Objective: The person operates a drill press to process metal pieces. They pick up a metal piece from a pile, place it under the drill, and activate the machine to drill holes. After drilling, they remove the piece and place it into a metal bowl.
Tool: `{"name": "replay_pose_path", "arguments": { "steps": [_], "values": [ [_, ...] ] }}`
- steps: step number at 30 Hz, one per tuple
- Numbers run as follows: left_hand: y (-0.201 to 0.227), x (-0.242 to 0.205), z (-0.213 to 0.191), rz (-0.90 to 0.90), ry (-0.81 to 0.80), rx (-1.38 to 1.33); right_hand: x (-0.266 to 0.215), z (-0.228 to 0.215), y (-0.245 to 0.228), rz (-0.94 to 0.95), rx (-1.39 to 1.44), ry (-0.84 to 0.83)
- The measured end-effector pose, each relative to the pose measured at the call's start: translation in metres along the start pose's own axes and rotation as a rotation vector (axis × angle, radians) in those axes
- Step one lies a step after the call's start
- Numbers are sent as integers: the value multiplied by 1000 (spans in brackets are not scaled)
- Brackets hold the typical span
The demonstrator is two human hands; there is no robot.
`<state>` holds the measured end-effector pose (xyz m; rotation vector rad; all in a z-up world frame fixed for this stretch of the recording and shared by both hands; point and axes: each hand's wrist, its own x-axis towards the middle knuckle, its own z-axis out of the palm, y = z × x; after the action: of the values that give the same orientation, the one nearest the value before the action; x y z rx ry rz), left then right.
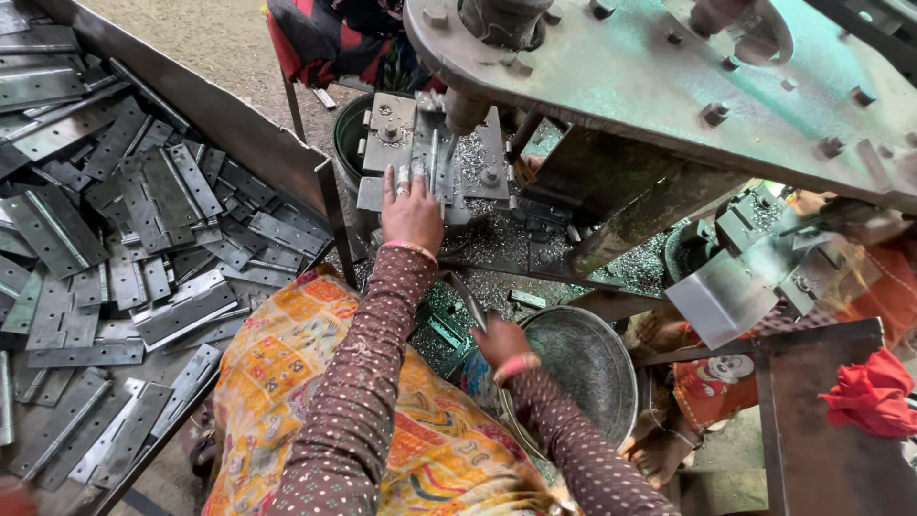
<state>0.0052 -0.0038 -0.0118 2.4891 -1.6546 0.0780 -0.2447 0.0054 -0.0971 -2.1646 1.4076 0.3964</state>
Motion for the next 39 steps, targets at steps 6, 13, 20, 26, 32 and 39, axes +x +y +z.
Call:
{"name": "replay_pose_path", "arguments": {
  "steps": [6,13,20,26,32,39],
  "values": [
    [2,-18,-1,0,20,-28,5,11,12,-171,32,169],
    [11,14,-10,-2,-46,-44,9,-56,-21,-64,-130,-41],
    [7,15,-18,8,-26,-39,-7,29,13,-180,-12,238],
    [2,16,-25,29,-94,19,4,-49,-20,-92,-147,-33],
    [-9,54,-10,-31,-111,-70,6,-40,-17,-9,-77,-90],
    [-13,55,-2,-8,-181,-73,6,28,19,-250,32,200]
  ]
}}
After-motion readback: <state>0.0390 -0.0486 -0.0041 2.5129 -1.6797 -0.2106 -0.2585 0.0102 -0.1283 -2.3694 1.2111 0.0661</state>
